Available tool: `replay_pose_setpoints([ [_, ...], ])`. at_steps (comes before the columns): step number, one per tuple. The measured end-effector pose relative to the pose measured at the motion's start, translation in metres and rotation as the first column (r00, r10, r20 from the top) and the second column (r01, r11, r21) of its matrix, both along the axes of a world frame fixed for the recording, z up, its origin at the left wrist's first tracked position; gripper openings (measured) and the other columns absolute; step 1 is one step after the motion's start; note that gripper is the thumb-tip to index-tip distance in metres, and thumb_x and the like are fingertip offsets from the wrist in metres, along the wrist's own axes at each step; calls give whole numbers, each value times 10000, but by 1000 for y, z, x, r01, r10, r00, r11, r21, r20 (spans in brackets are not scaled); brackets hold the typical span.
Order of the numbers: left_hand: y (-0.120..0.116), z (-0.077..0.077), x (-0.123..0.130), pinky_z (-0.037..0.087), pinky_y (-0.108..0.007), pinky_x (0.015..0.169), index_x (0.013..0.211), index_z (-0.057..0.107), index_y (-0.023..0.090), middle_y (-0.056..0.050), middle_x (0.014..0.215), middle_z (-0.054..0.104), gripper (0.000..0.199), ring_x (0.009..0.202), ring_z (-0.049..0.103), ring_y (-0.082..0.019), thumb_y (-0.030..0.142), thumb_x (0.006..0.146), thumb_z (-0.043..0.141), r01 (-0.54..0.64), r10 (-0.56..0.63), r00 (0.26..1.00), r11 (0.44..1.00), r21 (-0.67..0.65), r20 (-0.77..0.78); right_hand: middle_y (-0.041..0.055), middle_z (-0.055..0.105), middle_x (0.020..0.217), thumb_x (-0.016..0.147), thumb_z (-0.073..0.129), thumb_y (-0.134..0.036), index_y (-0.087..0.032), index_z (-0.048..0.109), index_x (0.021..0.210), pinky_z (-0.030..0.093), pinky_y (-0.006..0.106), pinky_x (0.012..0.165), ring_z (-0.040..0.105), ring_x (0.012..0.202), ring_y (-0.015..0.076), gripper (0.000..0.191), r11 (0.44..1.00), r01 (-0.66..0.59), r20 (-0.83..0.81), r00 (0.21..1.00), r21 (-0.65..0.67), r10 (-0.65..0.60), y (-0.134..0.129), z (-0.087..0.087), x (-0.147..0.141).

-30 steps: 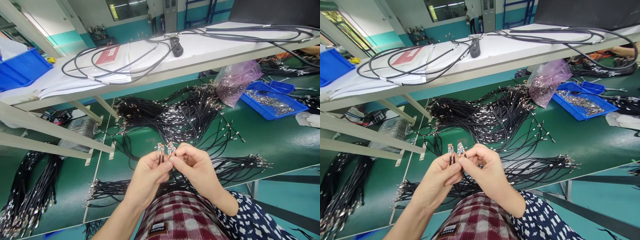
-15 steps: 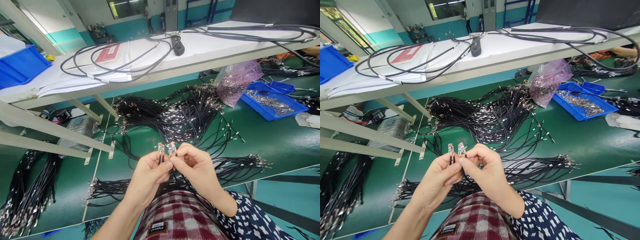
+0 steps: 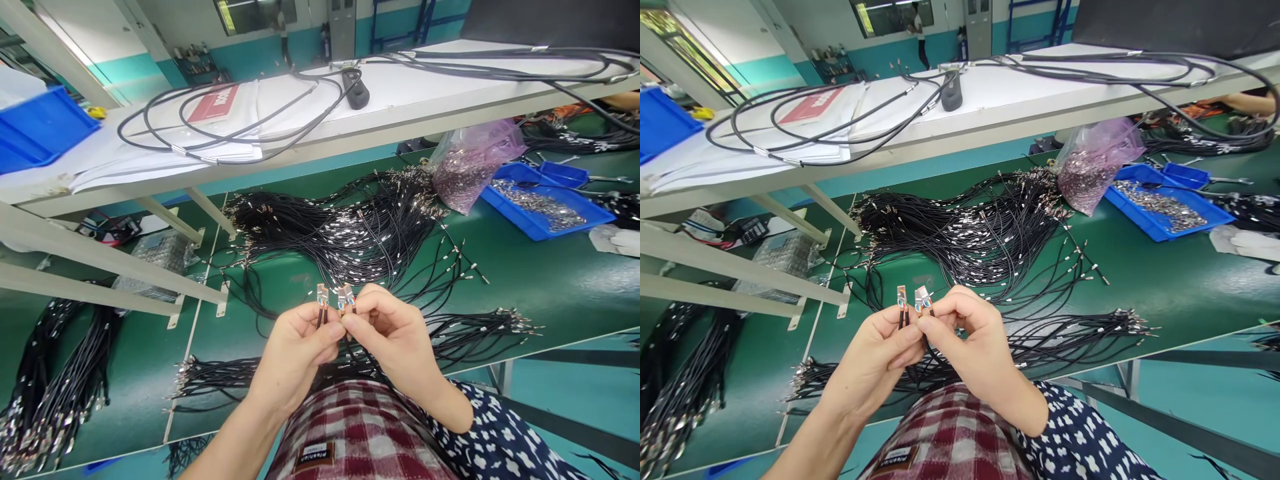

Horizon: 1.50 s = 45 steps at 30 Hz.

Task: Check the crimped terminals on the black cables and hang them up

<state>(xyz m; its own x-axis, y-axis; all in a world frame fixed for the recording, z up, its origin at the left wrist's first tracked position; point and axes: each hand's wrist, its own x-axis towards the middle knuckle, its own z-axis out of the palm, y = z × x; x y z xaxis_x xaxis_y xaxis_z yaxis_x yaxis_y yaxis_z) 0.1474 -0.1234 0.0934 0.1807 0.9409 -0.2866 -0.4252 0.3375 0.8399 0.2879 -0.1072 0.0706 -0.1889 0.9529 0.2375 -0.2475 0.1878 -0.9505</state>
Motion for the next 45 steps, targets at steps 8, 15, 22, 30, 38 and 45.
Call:
replay_pose_setpoints([
  [8,-1,-4,-2,178,-197,472,707,598,119,94,481,345,231,434,206,-21,263,776,765,-4,4,1000,1000,-16,-28,-13,528,711,829,695,-205,-203,645,746,411,252,563,490,636,125,96,998,18,-6,1000,-53,-18,0,-1,0],
  [15,-1,-5,-3,173,-200,480,744,588,126,100,480,314,225,446,179,-29,287,817,725,12,-12,998,1000,-8,-60,-15,546,709,810,723,-227,-201,651,737,429,242,552,505,619,115,106,995,21,-19,1000,-101,-23,1,-1,0],
  [22,-1,-5,-4,170,-206,483,740,591,126,98,478,305,238,453,174,-37,307,810,729,12,-13,996,1000,-14,-87,-16,540,711,803,731,-224,-203,655,742,442,240,556,524,632,117,99,996,26,-36,999,-91,-29,2,-3,-1],
  [30,-2,-6,-4,165,-206,481,758,598,123,99,485,303,221,451,168,-33,294,814,726,13,-13,998,1000,-7,-67,-21,539,713,796,737,-204,-203,662,732,427,225,554,516,630,106,99,995,17,-52,998,-102,-23,1,-2,-1],
  [38,-2,1,2,169,-209,473,723,563,131,93,503,334,203,444,191,-28,228,822,712,-10,10,1000,1000,10,-25,-21,525,681,778,758,-244,-187,676,718,373,212,473,450,542,84,116,988,-15,-80,997,-154,3,3,-2,1],
  [45,-1,0,1,162,-205,467,748,576,111,94,506,336,186,447,200,-21,214,819,713,-26,26,999,1000,13,-31,-14,504,719,832,710,-243,-202,723,836,332,204,474,416,559,76,43,981,-114,-95,991,-160,99,9,-10,3],
])
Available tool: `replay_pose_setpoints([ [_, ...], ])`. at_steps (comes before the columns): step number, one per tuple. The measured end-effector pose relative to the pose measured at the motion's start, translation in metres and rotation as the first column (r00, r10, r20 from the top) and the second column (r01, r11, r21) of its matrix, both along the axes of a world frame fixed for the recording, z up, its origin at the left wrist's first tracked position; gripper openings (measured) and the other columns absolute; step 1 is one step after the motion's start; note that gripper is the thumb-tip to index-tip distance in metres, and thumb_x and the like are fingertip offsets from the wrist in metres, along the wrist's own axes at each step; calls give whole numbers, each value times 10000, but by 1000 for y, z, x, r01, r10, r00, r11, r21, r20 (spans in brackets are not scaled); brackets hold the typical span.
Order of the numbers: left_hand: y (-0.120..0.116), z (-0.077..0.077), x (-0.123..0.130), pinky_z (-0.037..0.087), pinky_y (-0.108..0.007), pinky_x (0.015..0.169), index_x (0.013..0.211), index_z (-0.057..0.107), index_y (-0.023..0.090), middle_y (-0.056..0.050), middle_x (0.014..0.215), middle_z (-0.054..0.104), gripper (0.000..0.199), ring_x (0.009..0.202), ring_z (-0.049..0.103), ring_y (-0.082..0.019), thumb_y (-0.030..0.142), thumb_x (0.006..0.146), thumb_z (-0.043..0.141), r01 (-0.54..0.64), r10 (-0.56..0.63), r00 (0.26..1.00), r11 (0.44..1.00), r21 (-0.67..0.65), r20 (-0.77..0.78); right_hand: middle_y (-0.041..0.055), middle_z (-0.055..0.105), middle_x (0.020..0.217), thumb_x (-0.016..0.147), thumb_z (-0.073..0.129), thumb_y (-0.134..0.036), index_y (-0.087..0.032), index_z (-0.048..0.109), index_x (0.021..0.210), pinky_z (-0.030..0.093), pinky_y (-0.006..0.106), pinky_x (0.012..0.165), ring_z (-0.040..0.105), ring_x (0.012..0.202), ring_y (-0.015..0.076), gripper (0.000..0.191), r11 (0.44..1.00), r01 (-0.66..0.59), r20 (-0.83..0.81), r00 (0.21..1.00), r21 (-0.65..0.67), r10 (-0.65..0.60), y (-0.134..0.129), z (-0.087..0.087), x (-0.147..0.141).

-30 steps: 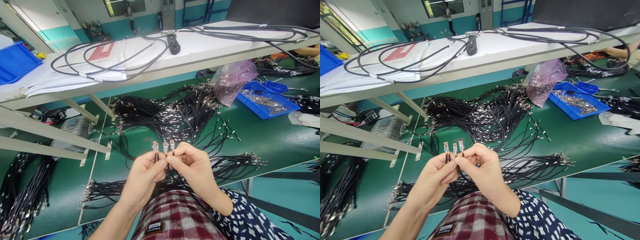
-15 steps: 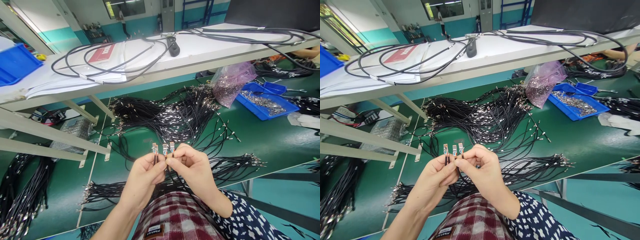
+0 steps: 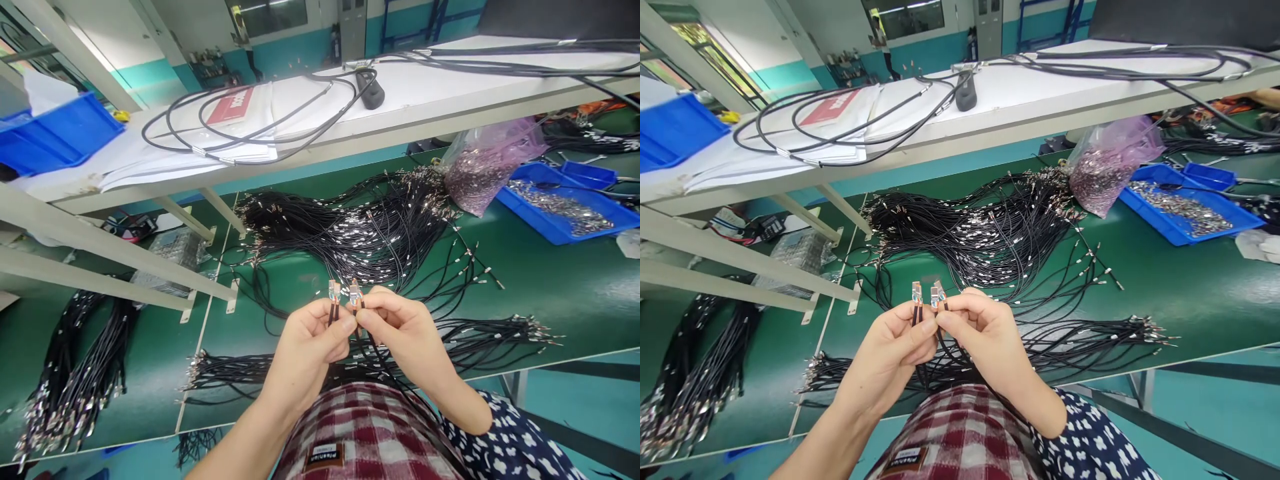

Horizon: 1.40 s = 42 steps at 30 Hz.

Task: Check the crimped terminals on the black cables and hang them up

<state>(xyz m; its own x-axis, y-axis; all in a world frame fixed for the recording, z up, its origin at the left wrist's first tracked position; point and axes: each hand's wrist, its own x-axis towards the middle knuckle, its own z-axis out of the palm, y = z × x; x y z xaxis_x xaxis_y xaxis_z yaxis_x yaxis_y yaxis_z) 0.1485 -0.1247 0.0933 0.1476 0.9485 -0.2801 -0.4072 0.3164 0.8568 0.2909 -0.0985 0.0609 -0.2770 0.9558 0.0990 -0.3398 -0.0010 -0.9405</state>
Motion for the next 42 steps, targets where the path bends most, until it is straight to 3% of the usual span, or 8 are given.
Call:
replay_pose_setpoints([
  [5,2,-3,2,175,-192,453,838,565,129,65,625,464,150,445,241,-7,156,812,710,-7,6,998,1000,13,67,-8,533,748,854,696,-251,-211,713,839,311,214,497,390,569,78,46,994,-106,-11,994,-15,106,2,-2,3],
  [9,2,-5,2,250,-190,487,860,516,164,9,857,577,174,488,357,-10,149,828,687,-55,45,989,996,68,142,-11,545,788,881,675,-264,-223,691,845,310,215,522,408,606,83,57,996,-86,-33,996,-13,85,4,-2,4],
  [15,4,-4,-3,252,-181,483,786,532,126,24,692,541,136,461,355,-15,152,867,639,-59,53,994,996,63,93,-16,560,865,917,634,-298,-234,658,886,304,217,511,398,599,76,75,999,-24,-33,999,-22,23,4,-1,4],
  [20,3,-4,-3,301,-190,478,764,562,120,15,622,542,157,452,408,-47,210,876,625,-38,36,997,999,29,70,-23,599,716,972,545,-339,-216,587,919,260,246,515,354,560,96,140,997,-49,-12,999,-62,49,2,0,4],
  [36,2,-6,-2,334,-175,465,777,575,137,19,624,562,136,437,429,-44,209,883,619,-8,8,999,1000,0,48,-25,592,657,955,558,-366,-215,594,927,247,269,523,371,551,116,157,992,-40,9,999,-120,41,1,0,3],
  [39,4,2,-27,303,-158,438,805,575,146,37,609,510,135,424,352,-30,240,896,606,-67,67,998,997,43,-2,-13,565,659,932,588,-313,-208,627,902,281,265,527,425,585,124,117,993,89,41,995,-76,-86,10,13,28],
  [41,3,11,-62,288,-145,423,858,590,152,60,583,440,105,419,274,-26,248,885,623,-188,198,978,974,127,-68,-22,487,621,908,606,-243,-182,657,873,306,258,530,417,576,113,87,954,297,-7,955,-34,-297,22,24,65],
  [42,1,14,-85,306,-143,426,887,604,147,71,572,391,106,422,231,-28,241,862,647,-278,300,949,942,189,-98,-40,419,589,896,609,-197,-163,667,855,304,249,517,368,536,94,79,909,415,-70,907,-31,-416,30,28,89],
])
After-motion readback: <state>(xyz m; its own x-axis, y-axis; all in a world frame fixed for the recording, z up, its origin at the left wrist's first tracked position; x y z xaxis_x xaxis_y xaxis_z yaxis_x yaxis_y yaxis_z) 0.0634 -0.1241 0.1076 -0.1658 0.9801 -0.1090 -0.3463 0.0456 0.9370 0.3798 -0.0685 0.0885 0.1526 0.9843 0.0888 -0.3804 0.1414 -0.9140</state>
